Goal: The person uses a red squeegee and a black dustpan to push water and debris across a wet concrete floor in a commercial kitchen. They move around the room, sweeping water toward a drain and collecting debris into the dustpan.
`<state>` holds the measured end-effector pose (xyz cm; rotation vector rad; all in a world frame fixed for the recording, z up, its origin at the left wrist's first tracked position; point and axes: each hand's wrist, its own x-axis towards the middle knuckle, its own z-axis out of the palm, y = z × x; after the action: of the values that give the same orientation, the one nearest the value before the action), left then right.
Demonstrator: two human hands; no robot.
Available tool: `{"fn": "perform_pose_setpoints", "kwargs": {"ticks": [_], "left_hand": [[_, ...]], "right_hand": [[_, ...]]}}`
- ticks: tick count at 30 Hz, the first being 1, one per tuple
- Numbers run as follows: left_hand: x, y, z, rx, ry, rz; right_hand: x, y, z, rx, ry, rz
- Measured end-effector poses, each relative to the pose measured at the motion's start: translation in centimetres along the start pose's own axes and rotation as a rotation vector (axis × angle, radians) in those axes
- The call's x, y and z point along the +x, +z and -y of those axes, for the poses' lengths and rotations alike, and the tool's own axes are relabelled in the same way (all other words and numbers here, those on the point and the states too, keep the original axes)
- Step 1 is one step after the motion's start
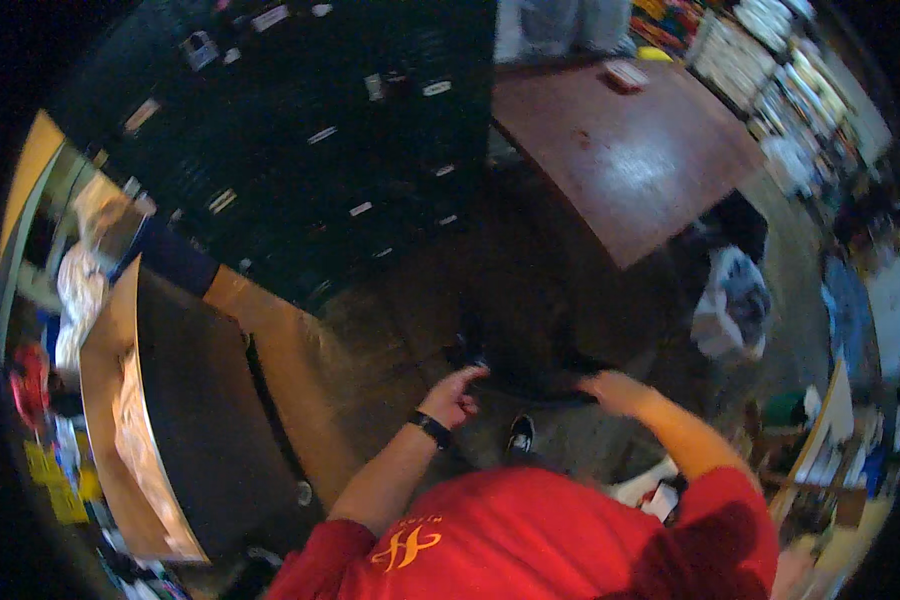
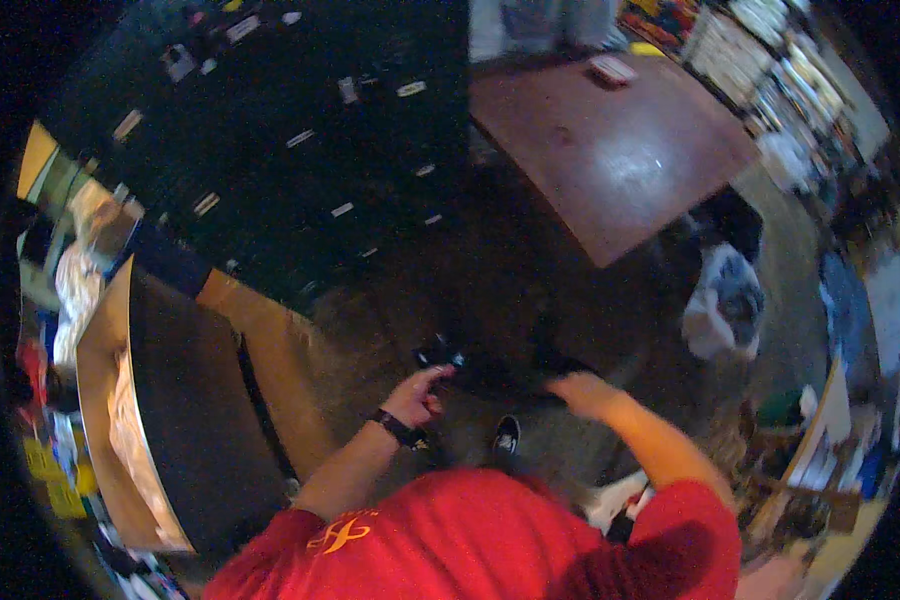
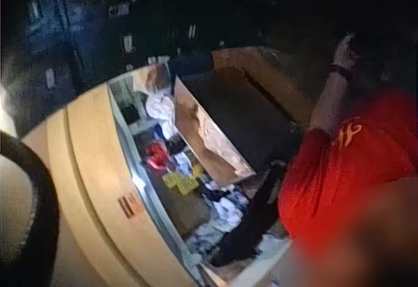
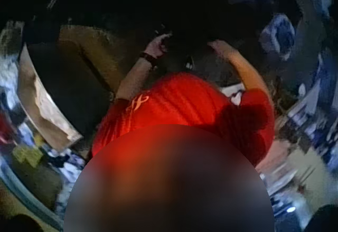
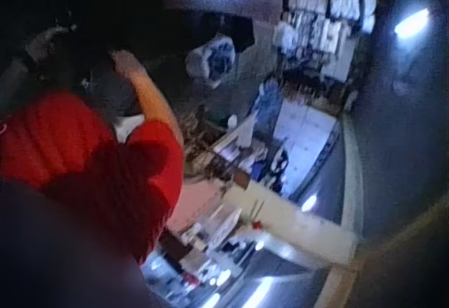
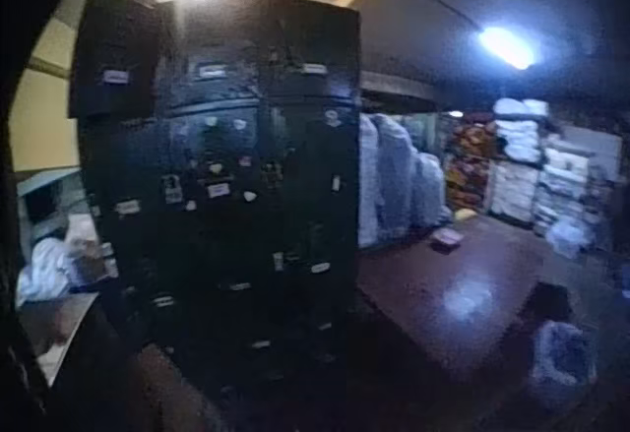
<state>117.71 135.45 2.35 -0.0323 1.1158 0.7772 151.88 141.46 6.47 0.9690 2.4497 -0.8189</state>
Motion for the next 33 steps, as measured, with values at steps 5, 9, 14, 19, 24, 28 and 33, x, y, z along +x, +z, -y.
{"fn": "perform_pose_setpoints", "kwargs": {"ticks": [5,9,14,19,24,28,33], "left_hand": [[6.7,8.8,5.3,0.016,-0.113,0.222],[10.5,18.5,8.0,-0.109,-0.355,0.193],[14.0,22.3,10.0,-0.045,-0.355,0.312],[21.4,23.5,7.6,-0.064,-0.16,0.276],[26.5,25.7,2.6,0.123,0.039,0.066],[26.1,23.0,-4.0,0.245,0.056,0.241],[21.6,3.3,-13.4,0.333,0.23,0.307]], "right_hand": [[-9.7,1.5,-9.1,-0.015,0.088,-0.271],[-13.0,3.3,-20.2,-0.256,0.303,-0.411],[-13.1,6.1,-34.0,-0.11,0.626,-0.868],[-9.3,1.3,-36.2,0.042,1.013,-0.912],[-3.6,-1.8,-33.4,0.751,1.056,-1.101],[3.5,6.4,-29.5,1.123,0.937,-1.008],[25.5,13.3,-14.1,1.09,0.706,0.026]]}}
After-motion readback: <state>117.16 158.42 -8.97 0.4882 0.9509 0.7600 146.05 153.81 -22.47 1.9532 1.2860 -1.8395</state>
